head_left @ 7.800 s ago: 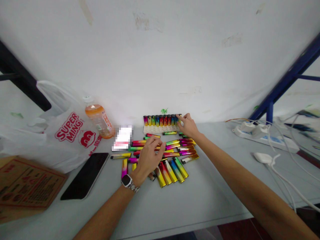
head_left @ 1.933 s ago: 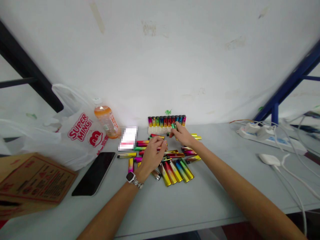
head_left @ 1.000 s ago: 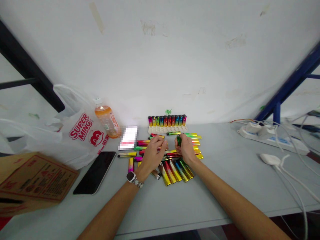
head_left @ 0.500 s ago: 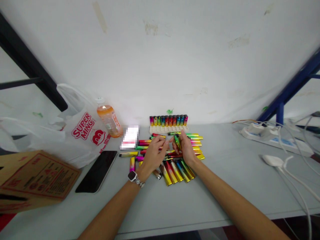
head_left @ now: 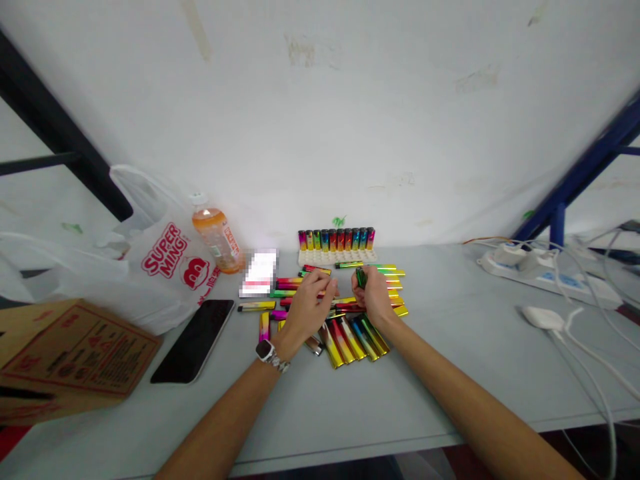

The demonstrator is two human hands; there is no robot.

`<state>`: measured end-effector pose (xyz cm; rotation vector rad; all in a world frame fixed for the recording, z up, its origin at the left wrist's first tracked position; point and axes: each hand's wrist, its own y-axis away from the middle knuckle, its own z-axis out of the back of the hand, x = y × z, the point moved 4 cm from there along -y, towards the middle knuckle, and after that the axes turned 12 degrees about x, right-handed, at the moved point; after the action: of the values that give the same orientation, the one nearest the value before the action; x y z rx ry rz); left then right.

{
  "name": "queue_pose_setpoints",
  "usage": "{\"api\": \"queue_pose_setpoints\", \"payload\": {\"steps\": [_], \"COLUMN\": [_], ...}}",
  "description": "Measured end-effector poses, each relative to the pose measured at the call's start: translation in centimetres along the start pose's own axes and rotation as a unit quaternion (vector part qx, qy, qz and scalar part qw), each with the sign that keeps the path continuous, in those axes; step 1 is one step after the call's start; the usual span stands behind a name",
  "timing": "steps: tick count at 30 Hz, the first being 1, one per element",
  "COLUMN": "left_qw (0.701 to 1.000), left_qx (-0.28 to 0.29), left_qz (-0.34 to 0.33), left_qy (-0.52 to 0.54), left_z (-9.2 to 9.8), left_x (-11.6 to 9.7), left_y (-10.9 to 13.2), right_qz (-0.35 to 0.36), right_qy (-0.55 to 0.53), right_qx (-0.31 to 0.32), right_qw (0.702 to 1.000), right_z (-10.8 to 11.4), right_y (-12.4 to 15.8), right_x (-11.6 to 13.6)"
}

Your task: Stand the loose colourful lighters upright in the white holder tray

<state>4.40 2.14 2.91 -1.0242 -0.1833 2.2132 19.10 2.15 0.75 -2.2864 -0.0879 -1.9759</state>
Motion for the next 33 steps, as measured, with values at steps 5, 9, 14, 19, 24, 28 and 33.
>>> {"api": "queue_pose_setpoints", "payload": {"steps": [5,9,14,19,24,28,33], "left_qw": [1.000,1.000,1.000,1.000,0.999,0.996,0.990], "left_qx": [-0.001,0.001,0.003,0.005,0.007,-0.001,-0.003], "left_qz": [0.005,0.008,0.004,0.011,0.033,0.036,0.063], "left_qy": [-0.001,-0.004,-0.006,-0.012,-0.039,-0.083,-0.130], "left_z": [0.0,0.1,0.1,0.1,0.3,0.7,0.9], "left_x": [0.0,-0.1,-0.1,0.2,0.3,0.6,1.7], "left_y": [0.0,0.0,0.0,0.1,0.2,0.2,0.2], "right_qz": [0.000,0.041,0.090,0.135,0.170,0.200,0.208], "right_qy": [-0.047,-0.001,0.064,0.170,0.255,0.307,0.396], "right_qx": [-0.012,0.000,0.024,0.015,0.044,0.083,0.102], "right_qw": [0.999,0.999,0.994,0.976,0.951,0.927,0.889], "right_z": [-0.5,-0.5,-0.3,0.3,-0.6,-1.8,-2.2], "right_y": [0.0,-0.3,-0.7,-1.5,-4.2,-7.5,-11.7], "right_x": [0.0,0.0,-0.2,0.9,3.2,4.6,4.3]}}
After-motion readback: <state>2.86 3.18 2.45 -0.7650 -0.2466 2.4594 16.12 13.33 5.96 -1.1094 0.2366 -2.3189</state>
